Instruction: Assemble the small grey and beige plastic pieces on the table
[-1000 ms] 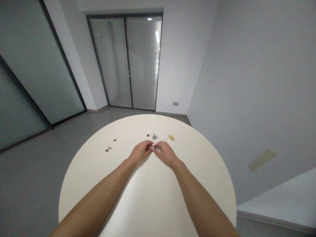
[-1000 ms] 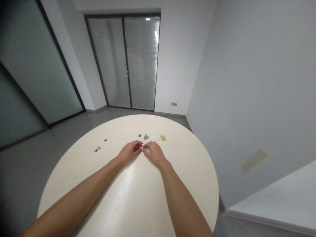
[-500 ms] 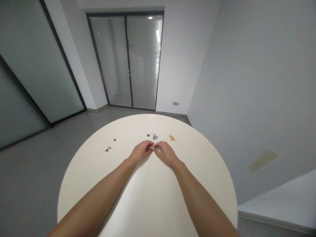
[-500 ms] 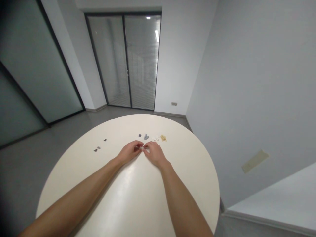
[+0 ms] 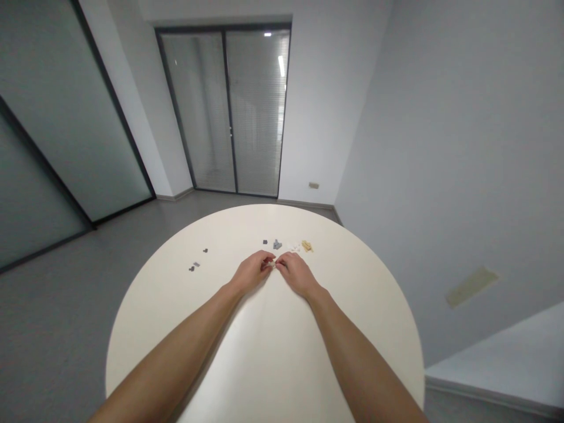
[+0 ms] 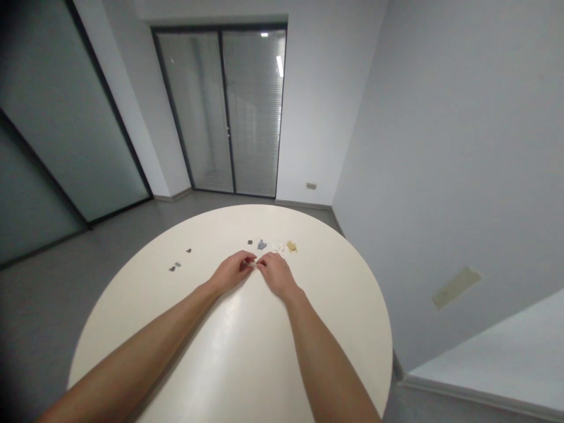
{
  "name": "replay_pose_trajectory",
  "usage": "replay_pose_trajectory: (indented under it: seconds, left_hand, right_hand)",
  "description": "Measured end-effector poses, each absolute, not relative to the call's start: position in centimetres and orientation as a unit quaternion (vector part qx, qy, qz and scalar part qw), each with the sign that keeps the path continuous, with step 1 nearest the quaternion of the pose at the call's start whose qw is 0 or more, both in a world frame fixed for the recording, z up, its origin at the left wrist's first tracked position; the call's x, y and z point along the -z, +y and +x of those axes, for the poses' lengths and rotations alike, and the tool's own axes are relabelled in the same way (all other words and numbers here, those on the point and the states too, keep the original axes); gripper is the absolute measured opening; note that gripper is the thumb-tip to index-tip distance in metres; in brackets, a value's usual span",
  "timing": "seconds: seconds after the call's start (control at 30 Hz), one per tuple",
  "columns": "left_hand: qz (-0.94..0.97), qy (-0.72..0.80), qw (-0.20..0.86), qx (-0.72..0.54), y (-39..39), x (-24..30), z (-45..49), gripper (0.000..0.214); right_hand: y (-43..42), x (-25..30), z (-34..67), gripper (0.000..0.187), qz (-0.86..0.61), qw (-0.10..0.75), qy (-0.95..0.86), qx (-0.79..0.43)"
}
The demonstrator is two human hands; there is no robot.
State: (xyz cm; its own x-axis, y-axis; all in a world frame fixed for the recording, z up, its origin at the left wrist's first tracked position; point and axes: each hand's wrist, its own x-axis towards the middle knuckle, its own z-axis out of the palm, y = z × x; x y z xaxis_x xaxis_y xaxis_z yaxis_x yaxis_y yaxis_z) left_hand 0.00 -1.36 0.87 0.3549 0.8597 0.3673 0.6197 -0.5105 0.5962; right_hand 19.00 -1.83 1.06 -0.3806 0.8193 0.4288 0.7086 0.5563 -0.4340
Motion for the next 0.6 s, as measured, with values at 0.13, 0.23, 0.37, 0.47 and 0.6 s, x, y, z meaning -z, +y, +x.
replay_pose_trajectory:
  seconds: [0.13, 0.23, 0.37, 0.47, 0.6]
  left_hand:
    - [0.813, 0.457, 0.166, -0.321, -1.47, -0.98, 0.08, 0.025]
    - [0.817, 0.456, 0.157, -0.316, -1.51, -1.09, 0.12, 0.026]
    - [0.814, 0.464, 0.155, -0.313, -1.64, -1.37, 0.07, 0.028]
    - [0.811, 0.471, 0.149, -0.314, -1.82, -1.62, -0.03, 0.029]
    - [0.804, 0.483, 0.133, -0.322, -1.90, -1.73, -0.14, 0.029]
  right_hand:
    - [-1.86, -1.15, 18.95, 0.012, -0.476, 0.316, -0.816, -0.091]
    - [-1.93, -1.26, 18.86, 0.015, -0.481, 0.325, -0.808, -0.098]
    - [-2.02, -1.38, 18.76, 0.017, -0.479, 0.342, -0.801, -0.108]
    - [-2.03, -1.52, 18.73, 0.017, -0.471, 0.358, -0.798, -0.116]
    - [-1.99, -1.68, 18.73, 0.015, -0.443, 0.395, -0.795, -0.124]
